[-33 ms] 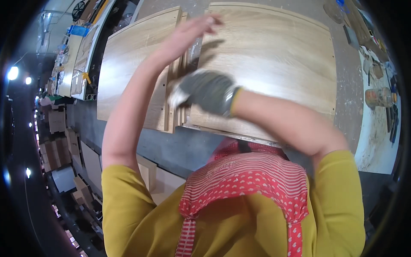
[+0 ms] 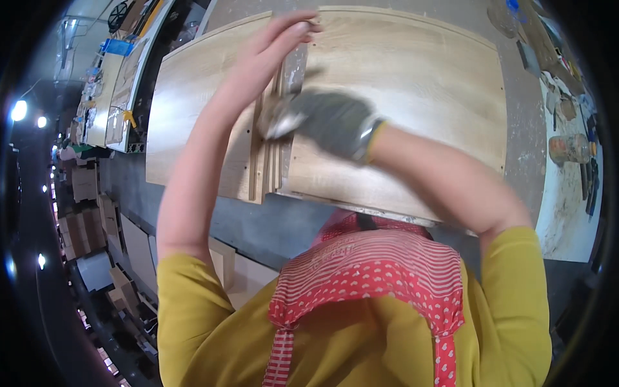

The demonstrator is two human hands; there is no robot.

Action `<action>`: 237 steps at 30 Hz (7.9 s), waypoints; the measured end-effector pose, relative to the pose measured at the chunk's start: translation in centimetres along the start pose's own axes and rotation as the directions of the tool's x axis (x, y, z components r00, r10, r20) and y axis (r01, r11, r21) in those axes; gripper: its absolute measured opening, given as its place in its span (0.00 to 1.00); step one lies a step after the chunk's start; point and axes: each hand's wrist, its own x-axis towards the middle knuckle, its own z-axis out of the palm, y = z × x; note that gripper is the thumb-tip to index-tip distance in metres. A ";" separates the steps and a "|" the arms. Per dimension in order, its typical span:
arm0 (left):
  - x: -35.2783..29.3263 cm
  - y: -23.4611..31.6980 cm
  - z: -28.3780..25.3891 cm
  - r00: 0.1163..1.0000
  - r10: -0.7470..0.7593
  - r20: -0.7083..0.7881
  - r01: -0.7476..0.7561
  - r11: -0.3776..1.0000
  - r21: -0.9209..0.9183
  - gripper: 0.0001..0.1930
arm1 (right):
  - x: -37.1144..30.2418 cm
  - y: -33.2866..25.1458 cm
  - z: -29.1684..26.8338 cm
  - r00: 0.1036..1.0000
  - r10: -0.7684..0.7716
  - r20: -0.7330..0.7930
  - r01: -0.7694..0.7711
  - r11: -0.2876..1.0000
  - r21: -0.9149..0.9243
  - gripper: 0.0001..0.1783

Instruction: The person wipes the surface of several light-colored wooden panels using a white cloth. They handle the panels one at a time, wiping the top surface and edges, then stacking them on a workbench. The person occasionally picks up a bottle to apply liquid to the cloth before continuing to wipe the wood.

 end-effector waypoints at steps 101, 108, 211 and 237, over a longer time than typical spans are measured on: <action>-9.8 2.4 7.5 0.705 -0.425 -0.568 0.625 0.751 0.213 0.28 | -30.1 8.4 -18.4 0.678 0.713 0.180 -0.734 0.643 0.218 0.11; -11.1 4.1 11.2 0.689 -0.404 -0.601 0.559 0.825 0.087 0.24 | -35.3 12.6 -16.6 0.765 0.643 0.024 -0.623 0.731 0.278 0.15; -3.4 -2.0 16.0 0.992 -0.129 -0.016 0.099 0.671 0.735 0.32 | -9.1 26.2 -18.0 0.563 0.586 -0.583 -0.785 0.600 -0.156 0.13; -2.6 -1.4 17.1 0.997 -0.074 -0.001 0.049 0.657 0.752 0.31 | -20.4 32.4 -21.9 0.506 0.606 -0.614 -0.826 0.546 -0.142 0.19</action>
